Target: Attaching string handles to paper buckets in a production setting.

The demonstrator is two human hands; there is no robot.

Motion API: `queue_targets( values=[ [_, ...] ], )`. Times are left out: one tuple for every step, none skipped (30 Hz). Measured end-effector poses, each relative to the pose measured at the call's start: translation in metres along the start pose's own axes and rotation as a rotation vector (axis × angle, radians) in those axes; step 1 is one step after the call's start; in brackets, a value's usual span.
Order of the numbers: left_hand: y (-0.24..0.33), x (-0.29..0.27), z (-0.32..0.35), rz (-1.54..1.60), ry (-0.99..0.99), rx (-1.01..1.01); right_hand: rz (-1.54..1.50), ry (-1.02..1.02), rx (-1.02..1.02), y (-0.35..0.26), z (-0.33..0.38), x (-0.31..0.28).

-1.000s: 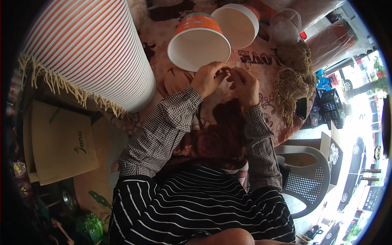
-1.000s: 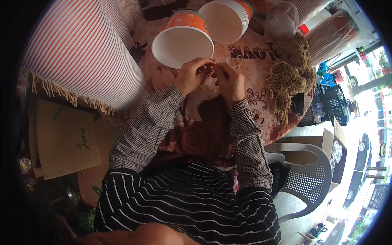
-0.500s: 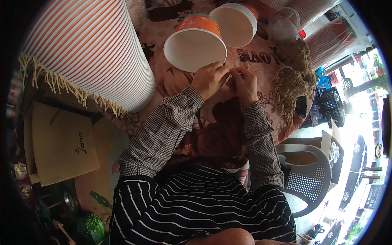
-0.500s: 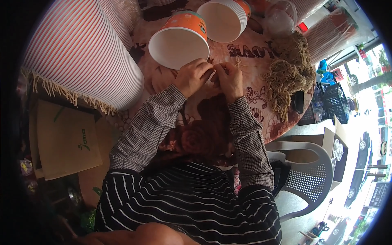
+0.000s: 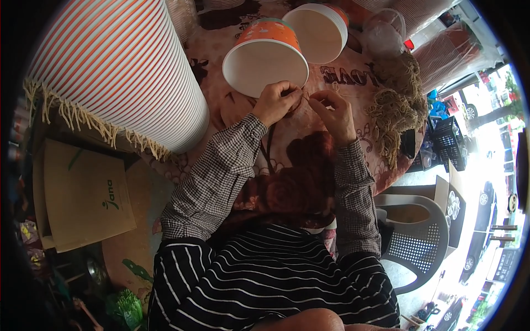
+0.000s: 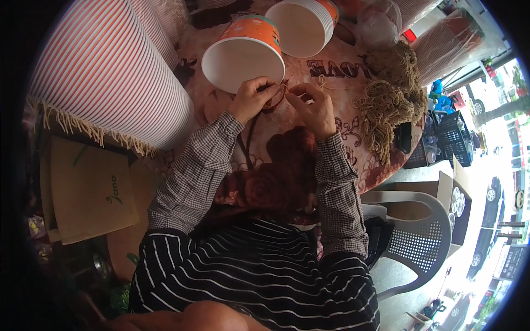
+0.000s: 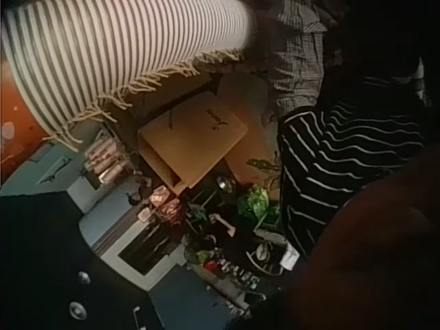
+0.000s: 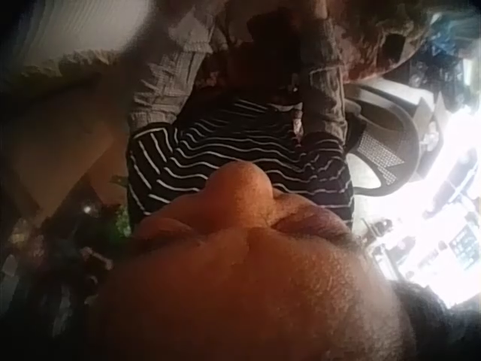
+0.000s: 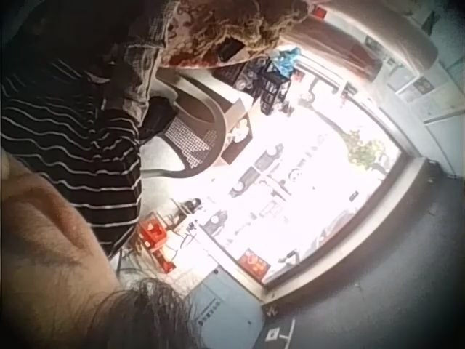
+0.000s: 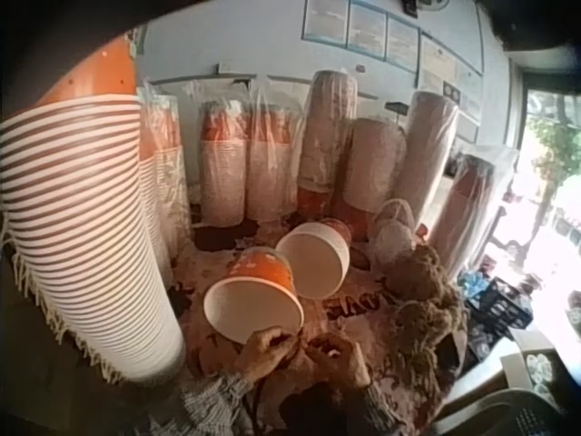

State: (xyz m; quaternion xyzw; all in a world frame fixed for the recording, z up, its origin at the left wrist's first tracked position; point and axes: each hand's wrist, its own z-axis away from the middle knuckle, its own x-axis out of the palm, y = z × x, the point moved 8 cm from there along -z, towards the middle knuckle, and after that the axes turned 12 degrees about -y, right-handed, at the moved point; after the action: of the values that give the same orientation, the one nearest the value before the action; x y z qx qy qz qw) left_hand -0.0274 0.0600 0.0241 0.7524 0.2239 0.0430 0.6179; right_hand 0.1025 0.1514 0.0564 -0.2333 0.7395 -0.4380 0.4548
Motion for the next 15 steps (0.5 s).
queue_targets(
  values=[
    [-0.002,-0.001,0.000,0.025,0.012,-0.011,0.036,-0.014,-0.008,-0.001,-0.001,0.002],
    [-0.003,-0.002,0.000,0.025,0.013,-0.011,0.036,-0.015,-0.009,-0.001,0.000,0.003],
    [-0.005,-0.002,-0.001,0.032,0.007,-0.018,-0.030,-0.036,0.063,0.003,0.000,0.005],
    [-0.006,-0.001,-0.001,0.039,0.000,-0.025,-0.095,-0.057,0.134,0.008,0.001,0.008],
    [-0.007,-0.001,-0.001,0.041,0.000,-0.025,-0.095,-0.057,0.135,0.011,0.001,0.008],
    [-0.007,-0.001,-0.001,0.035,-0.001,-0.037,-0.054,-0.029,0.112,0.010,0.000,0.007],
    [-0.006,-0.001,-0.001,0.030,-0.003,-0.049,-0.013,-0.001,0.090,0.010,-0.001,0.005],
    [-0.005,0.000,-0.001,0.030,-0.004,-0.048,-0.012,0.000,0.090,0.011,0.000,0.004],
    [-0.004,0.001,-0.001,0.001,-0.015,-0.057,-0.045,0.033,0.099,0.008,0.001,0.002],
    [-0.003,0.003,-0.001,-0.028,-0.026,-0.066,-0.078,0.067,0.109,0.007,0.002,0.000],
    [-0.001,0.003,0.000,-0.029,-0.025,-0.067,-0.079,0.065,0.109,0.009,0.001,0.001],
    [0.003,0.004,0.000,-0.073,-0.018,-0.021,-0.070,0.085,0.100,0.010,0.001,0.000],
    [0.008,0.004,0.000,-0.118,-0.011,0.026,-0.061,0.104,0.091,0.011,0.001,-0.001],
    [0.008,0.003,-0.001,-0.118,-0.011,0.027,-0.060,0.104,0.090,0.012,0.001,-0.001],
    [0.007,0.002,-0.001,-0.113,-0.009,0.033,-0.041,0.175,0.040,0.010,0.002,-0.007]
  ],
)
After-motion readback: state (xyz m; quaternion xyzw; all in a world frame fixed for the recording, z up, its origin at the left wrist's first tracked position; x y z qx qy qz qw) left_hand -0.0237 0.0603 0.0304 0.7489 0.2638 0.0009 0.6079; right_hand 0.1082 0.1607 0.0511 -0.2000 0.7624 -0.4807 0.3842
